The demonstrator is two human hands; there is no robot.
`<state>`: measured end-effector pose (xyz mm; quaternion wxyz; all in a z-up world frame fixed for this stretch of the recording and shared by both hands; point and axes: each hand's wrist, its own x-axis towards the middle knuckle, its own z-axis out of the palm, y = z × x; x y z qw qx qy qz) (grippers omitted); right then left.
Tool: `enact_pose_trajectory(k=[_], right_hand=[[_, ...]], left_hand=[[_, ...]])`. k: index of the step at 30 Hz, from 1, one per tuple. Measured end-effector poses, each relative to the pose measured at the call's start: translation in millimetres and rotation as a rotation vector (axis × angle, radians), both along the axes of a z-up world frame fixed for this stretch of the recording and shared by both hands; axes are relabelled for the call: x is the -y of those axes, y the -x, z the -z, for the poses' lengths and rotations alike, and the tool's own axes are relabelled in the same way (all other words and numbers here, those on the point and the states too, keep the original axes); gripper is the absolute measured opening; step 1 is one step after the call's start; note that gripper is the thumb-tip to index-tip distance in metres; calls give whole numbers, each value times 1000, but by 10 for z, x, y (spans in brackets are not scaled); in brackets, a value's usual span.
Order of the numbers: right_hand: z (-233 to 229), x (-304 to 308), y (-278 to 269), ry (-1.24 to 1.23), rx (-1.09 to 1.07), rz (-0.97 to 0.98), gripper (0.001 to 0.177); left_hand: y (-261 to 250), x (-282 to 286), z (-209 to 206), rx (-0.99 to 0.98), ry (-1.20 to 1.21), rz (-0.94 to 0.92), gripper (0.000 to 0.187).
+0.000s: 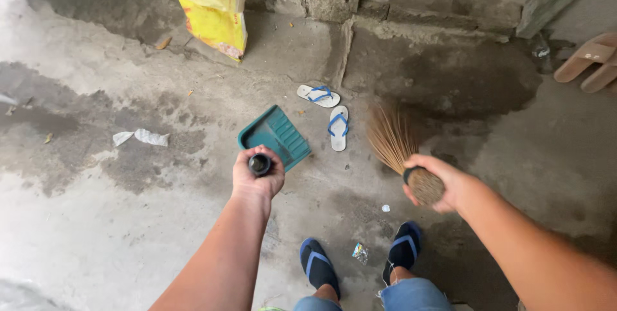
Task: The person sweeps a concrete floor using a traditional straw broom and a green dustpan. They gather debris into a pile and sweep it into the dustpan, moving around a parked motorcycle and scattered footwear.
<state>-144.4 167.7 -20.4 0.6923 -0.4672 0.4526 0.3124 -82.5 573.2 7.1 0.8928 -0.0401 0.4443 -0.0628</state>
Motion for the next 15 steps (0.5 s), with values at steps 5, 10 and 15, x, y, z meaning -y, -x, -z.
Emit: enact_pose_trajectory(k=[5,10,15], right_hand=[[-675,649,913,37,150,111,45],[-639,657,1025,292,21,307,47],[-72,-439,804,68,10,468,45]], left_hand=[[23,-422,18,-16,-5,39,4],[41,-593,6,-29,-13,53,3],[109,-568,-15,10,-8,101,5]])
